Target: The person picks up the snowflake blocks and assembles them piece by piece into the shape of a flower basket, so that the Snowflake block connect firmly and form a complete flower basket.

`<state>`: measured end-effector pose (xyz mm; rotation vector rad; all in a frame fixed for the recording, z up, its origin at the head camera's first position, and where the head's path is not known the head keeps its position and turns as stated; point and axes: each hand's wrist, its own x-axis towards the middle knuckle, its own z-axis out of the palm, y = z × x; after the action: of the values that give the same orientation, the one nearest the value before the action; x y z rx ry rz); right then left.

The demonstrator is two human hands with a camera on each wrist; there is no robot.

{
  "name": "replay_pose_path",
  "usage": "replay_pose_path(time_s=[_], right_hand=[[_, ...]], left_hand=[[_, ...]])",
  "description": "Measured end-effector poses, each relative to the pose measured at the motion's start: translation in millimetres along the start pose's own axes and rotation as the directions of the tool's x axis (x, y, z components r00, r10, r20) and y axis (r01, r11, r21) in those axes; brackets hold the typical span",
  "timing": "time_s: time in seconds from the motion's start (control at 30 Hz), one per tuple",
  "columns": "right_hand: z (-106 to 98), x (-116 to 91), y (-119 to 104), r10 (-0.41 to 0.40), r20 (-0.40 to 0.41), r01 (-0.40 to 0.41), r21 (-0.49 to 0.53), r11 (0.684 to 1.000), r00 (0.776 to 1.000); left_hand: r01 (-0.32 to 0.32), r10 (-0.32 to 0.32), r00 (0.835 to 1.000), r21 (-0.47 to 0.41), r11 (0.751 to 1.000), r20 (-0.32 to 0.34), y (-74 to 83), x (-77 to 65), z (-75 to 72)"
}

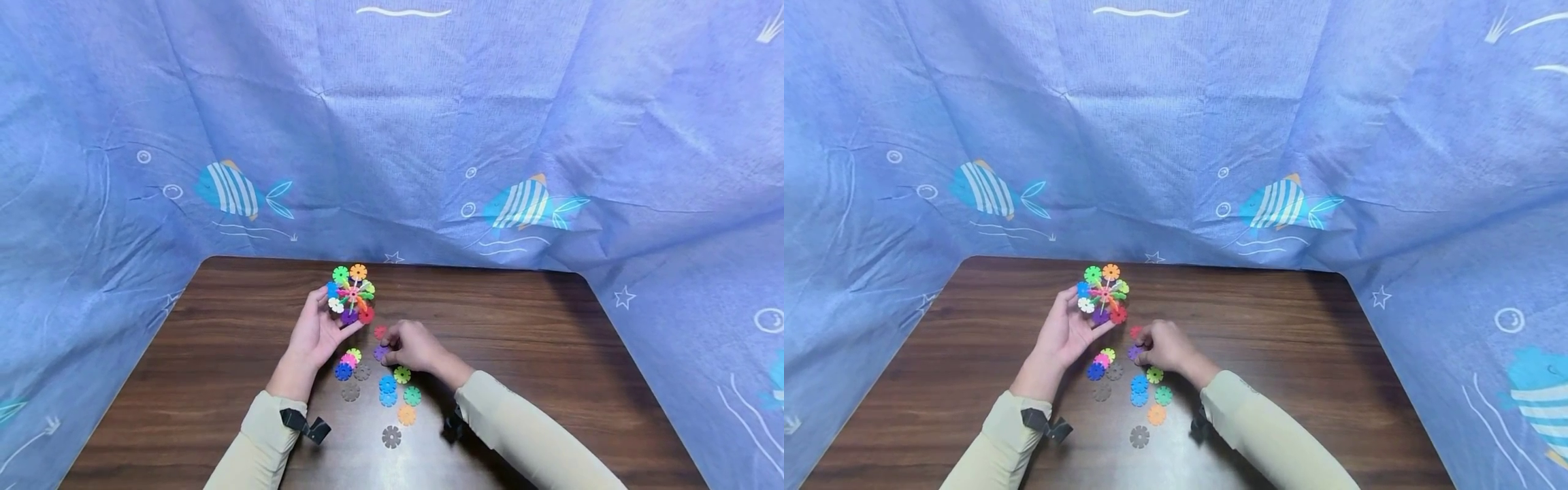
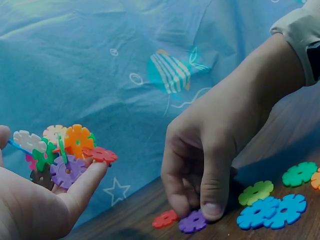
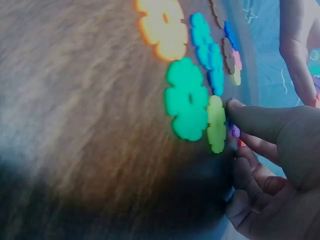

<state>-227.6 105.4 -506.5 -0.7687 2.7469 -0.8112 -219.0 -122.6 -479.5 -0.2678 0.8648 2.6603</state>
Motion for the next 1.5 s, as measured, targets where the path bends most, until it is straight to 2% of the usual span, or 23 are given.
replay_pose_path(time_s=[0.13,0.23,0.3,0.4,0.5,0.53,0.63,0.73,0.93,1.07,1.27,1.5], right_hand=[[-3.1,0.4,3.3,0.027,0.014,-0.029,0.137,0.99,1.0],[-9.1,-1.2,6.1,0.054,0.009,-0.055,0.258,0.965,0.998],[-14.9,-2.5,7.7,0.074,-0.025,-0.061,0.33,0.942,0.997],[-27.7,-4.5,6.6,0.127,-0.102,-0.066,0.463,0.884,0.987],[-43.1,-7.9,0.8,0.19,-0.181,-0.043,0.604,0.796,0.965],[-46.7,-8.4,0.0,0.207,-0.202,-0.03,0.642,0.766,0.957],[-53.2,-10.8,-0.3,0.231,-0.249,0.015,0.71,0.704,0.941],[-51.9,-11.0,5.7,0.221,-0.274,0.052,0.729,0.682,0.936],[-55.1,-9.7,10.5,0.171,-0.294,0.103,0.725,0.681,0.94],[-58.6,-9.2,10.9,0.177,-0.273,0.09,0.741,0.666,0.946],[-57.5,-8.1,13.3,0.175,-0.234,0.066,0.757,0.649,0.956],[-50.9,-7.6,16.7,0.215,-0.234,0.06,0.796,0.602,0.948]], left_hand=[[0.004,-0.004,1.0,0.006,1.0,-0.006,-2.0,0.8,-0.3],[0.004,-0.004,1.0,0.019,1.0,-0.009,-5.4,1.6,-0.9],[0.0,0.0,1.0,0.028,1.0,-0.003,-8.1,2.6,-1.0],[0.003,-0.003,1.0,0.038,0.999,0.002,-12.0,4.2,-0.3],[0.017,-0.017,1.0,0.045,0.999,0.007,-16.3,5.4,1.1],[0.02,-0.02,1.0,0.051,0.999,0.011,-17.8,5.5,1.6],[0.021,-0.023,0.999,0.072,0.997,0.025,-22.0,4.5,3.9],[0.03,-0.034,0.998,0.081,0.996,0.045,-24.9,3.7,6.2],[0.036,-0.043,0.996,0.085,0.996,0.078,-25.5,4.5,9.2],[0.042,-0.049,0.994,0.079,0.996,0.099,-24.2,5.0,9.7],[0.061,-0.069,0.993,0.079,0.995,0.094,-26.5,4.6,10.8],[0.065,-0.072,0.992,0.077,0.995,0.104,-35.2,4.1,10.8]])
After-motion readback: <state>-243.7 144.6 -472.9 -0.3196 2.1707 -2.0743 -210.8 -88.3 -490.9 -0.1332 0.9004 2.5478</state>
